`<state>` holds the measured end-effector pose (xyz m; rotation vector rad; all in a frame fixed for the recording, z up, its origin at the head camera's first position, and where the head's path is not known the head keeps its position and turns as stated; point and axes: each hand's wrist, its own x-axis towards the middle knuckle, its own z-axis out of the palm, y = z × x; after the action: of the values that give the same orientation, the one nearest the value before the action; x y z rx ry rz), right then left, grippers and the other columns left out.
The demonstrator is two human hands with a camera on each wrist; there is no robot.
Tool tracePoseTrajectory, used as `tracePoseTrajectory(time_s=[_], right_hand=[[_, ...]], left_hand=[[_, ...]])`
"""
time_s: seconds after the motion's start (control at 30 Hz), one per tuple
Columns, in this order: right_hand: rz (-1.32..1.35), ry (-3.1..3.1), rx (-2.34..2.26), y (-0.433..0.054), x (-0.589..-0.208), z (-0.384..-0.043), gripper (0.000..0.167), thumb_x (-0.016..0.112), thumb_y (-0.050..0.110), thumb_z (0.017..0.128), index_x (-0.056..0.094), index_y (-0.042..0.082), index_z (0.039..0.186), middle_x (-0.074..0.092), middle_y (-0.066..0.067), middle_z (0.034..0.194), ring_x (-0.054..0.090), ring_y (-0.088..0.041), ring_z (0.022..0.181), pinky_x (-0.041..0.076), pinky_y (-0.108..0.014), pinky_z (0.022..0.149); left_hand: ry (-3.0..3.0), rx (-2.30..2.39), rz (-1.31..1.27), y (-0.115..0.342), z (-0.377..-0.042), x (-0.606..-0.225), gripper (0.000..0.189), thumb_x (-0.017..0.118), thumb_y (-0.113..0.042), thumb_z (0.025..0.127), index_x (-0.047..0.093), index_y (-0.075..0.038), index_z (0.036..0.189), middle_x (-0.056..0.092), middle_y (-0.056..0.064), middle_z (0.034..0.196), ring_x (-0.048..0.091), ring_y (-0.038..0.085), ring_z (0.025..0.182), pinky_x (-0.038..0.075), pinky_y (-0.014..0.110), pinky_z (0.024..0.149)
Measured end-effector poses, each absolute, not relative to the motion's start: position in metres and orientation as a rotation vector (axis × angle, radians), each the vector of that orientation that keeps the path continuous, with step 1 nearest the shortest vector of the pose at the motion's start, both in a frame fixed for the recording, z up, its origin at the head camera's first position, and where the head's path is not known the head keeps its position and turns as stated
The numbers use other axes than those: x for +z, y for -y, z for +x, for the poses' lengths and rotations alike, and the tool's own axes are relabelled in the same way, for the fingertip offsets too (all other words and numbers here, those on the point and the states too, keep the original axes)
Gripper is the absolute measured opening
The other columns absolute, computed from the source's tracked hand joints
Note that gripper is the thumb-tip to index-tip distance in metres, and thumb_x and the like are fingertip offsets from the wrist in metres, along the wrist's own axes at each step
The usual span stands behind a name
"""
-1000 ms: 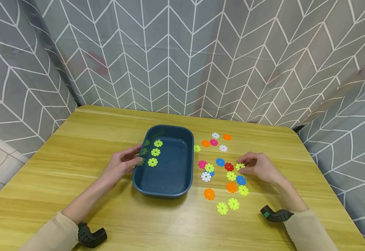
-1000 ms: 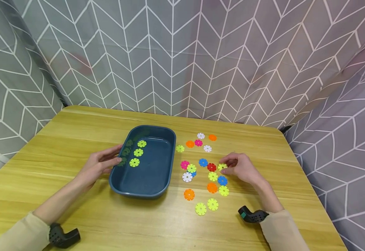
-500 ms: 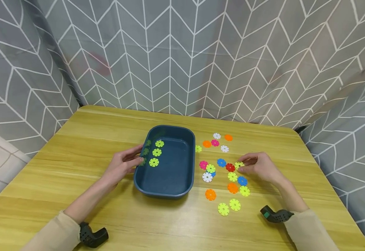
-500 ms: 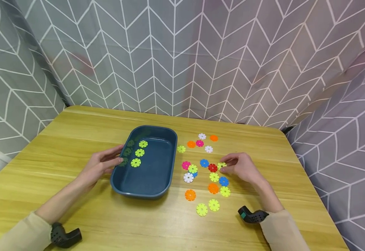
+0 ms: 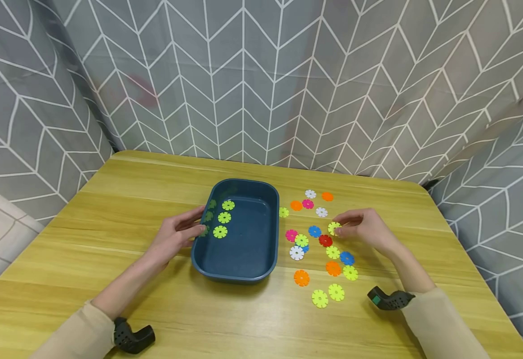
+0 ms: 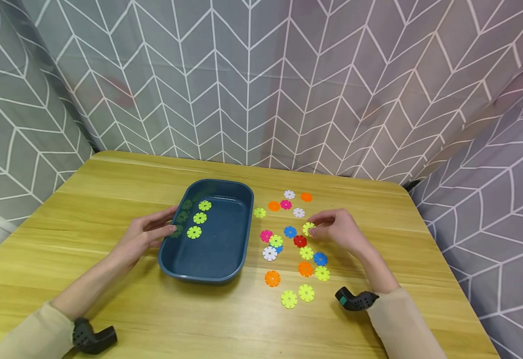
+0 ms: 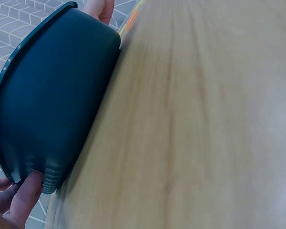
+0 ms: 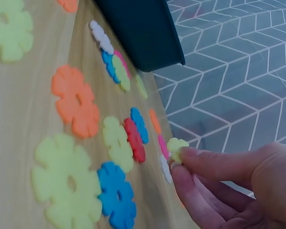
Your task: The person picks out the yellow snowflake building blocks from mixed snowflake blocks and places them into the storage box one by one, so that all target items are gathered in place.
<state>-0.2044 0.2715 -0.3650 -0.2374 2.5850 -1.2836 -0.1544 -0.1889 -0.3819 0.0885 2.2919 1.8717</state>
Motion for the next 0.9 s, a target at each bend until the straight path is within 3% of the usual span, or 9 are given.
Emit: tracePoseTrajectory(time_s=[0.47,0.7,0.9], right_hand=[[-0.196,-2.278,-1.579,-0.242,-0.345,-0.21,0.042,0.07,0.011,0.093,0.06,-0.013,0.127,0.071,-0.019,0.116,0.074,-0.03,0.093,0.055,-0.041,0.093],[-0.185,-2.227,-1.599,-0.223,-0.339,-0.214,0.045,0.069,0.009,0.093,0.058,-0.014,0.129,0.072,-0.017,0.114,0.073,-0.036,0.094,0.055,-0.045,0.091],[-0.226,-2.204,-1.594,-0.21,-0.335,-0.215,0.042,0.069,0.009,0.093,0.06,-0.013,0.128,0.069,-0.017,0.118,0.074,-0.031,0.092,0.053,-0.051,0.094]], left_hand=[[-2.281,1.893,0.111,0.188,-0.155,-0.383,0.062,0.064,-0.019,0.097,0.04,-0.007,0.153,0.045,0.02,0.153,0.058,0.034,0.126,0.058,0.027,0.082],[-2.276,1.894,0.107,0.188,-0.155,-0.383,0.061,0.063,-0.016,0.097,0.04,-0.007,0.153,0.045,0.021,0.153,0.056,0.037,0.128,0.058,0.028,0.082],[-2.282,1.882,0.098,0.189,-0.155,-0.384,0.061,0.063,-0.017,0.097,0.04,-0.008,0.153,0.045,0.02,0.153,0.055,0.039,0.128,0.058,0.03,0.084]])
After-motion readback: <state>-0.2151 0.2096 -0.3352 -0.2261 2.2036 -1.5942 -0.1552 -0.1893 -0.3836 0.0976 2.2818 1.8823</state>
